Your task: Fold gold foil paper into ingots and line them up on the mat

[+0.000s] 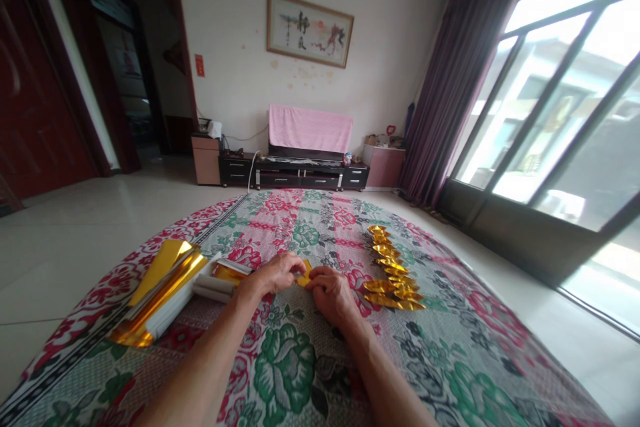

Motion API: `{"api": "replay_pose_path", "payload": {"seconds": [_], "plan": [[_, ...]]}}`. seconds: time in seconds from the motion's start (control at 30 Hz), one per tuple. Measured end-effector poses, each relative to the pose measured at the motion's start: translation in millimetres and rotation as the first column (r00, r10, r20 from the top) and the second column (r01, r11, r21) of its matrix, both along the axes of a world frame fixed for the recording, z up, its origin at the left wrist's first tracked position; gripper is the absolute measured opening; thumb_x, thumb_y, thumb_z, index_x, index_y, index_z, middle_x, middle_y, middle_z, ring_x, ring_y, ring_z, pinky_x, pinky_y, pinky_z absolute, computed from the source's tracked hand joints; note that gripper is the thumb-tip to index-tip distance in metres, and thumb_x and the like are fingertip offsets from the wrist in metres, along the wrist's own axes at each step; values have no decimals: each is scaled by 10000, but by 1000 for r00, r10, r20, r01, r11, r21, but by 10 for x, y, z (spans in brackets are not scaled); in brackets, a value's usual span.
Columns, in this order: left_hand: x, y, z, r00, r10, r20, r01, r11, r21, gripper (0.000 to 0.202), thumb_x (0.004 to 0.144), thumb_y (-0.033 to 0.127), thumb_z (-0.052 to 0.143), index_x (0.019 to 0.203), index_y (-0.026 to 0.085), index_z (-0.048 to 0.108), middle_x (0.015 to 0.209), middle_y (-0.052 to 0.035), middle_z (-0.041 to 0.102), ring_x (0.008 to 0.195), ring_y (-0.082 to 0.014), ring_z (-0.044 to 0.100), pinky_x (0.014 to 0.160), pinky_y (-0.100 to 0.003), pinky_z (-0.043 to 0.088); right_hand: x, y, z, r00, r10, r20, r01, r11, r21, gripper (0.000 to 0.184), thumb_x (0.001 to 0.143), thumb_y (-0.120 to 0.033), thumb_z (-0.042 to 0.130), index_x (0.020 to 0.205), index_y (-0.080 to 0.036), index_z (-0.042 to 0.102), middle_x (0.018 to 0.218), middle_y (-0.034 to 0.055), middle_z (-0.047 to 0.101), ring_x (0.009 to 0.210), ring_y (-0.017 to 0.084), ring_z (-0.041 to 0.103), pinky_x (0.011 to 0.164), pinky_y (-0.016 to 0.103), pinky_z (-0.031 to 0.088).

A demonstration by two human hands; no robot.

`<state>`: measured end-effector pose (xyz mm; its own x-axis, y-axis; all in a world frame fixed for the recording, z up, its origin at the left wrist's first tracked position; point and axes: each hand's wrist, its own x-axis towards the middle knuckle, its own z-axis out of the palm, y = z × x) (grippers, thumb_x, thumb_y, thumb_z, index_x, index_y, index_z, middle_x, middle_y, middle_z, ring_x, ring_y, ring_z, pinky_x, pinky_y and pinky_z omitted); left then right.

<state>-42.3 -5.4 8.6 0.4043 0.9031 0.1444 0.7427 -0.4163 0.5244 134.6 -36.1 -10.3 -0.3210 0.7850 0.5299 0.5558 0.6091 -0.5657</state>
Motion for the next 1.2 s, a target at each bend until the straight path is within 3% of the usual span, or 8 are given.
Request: {"api": "replay_pose_path", "payload": {"seconds": [0.17, 0.27, 0.37, 0.47, 0.67, 0.87, 1.03, 1.2], "plan": [[53, 40, -44, 991, 120, 64, -128, 982, 139, 385, 684, 42, 390, 929, 181, 654, 954, -44, 640, 891, -142, 566, 839, -240, 436, -20, -51, 55, 1000, 20, -13, -19, 1000, 23, 270, 626, -45, 486, 657, -214, 694, 835, 18, 645, 774, 126, 593, 763, 230, 455], [102, 21, -55, 999, -1, 43, -8, 979, 206, 391, 713, 63, 366, 953, 192, 646, 1061, -53, 608, 965, -151, 545, 915, -264, 394, -27, -85, 81, 1000, 22, 5, -23, 999, 46, 195, 652, -80, 523, 672, -204, 672, 826, 28, 633, 785, 134, 580, 761, 234, 445], [121, -8, -49, 995, -92, -25, 96, 975, 200, 390, 710, 66, 351, 911, 195, 659, 1038, -52, 608, 987, -164, 533, 940, -286, 369, -27, -87, 70, 1000, 7, 28, -9, 998, 59, 120, 680, -118, 554, 688, -199, 643, 823, 32, 620, 801, 141, 569, 773, 241, 434], [121, -41, -9, 992, -110, -55, 118, 975, 189, 390, 711, 73, 351, 912, 195, 662, 994, -48, 621, 967, -169, 535, 923, -289, 375, -20, -68, 46, 999, -7, 41, 5, 998, 63, 122, 697, -110, 541, 726, -196, 623, 832, 32, 607, 817, 144, 561, 781, 247, 425], [134, -89, 68, 994, -37, -103, 56, 979, 196, 381, 693, 64, 367, 882, 189, 673, 975, -68, 608, 917, -172, 550, 875, -280, 406, 4, -47, 50, 995, -86, 49, 84, 996, 43, 275, 651, -12, 467, 767, -197, 634, 931, 48, 588, 894, 162, 542, 814, 262, 420], [100, -63, 43, 989, 48, -139, -17, 976, 215, 361, 662, 71, 421, 871, 196, 688, 889, -61, 616, 856, -172, 564, 801, -263, 435, 20, 9, 12, 970, -235, 57, 234, 972, 18, 265, 664, -19, 455, 685, -198, 649, 997, 76, 567, 943, 202, 520, 844, 316, 408], [84, -42, 20, 986, 96, -139, -67, 976, 205, 265, 698, 159, 473, 824, 211, 700, 839, -38, 635, 777, -161, 577, 744, -256, 442, 22, 26, 27, 946, -318, 54, 318, 948, 9, 281, 673, -12, 450, 786, -181, 644, 988, 82, 568, 946, 201, 509, 815, 301, 408], [108, -51, 25, 986, 97, -133, -67, 976, 208, 229, 703, 165, 494, 792, 201, 701, 811, -38, 635, 752, -150, 579, 730, -243, 435, 14, -17, 72, 956, -287, 57, 284, 957, 55, 211, 690, -49, 462, 731, -201, 603, 876, 47, 546, 872, 178, 505, 770, 272, 402]]}}
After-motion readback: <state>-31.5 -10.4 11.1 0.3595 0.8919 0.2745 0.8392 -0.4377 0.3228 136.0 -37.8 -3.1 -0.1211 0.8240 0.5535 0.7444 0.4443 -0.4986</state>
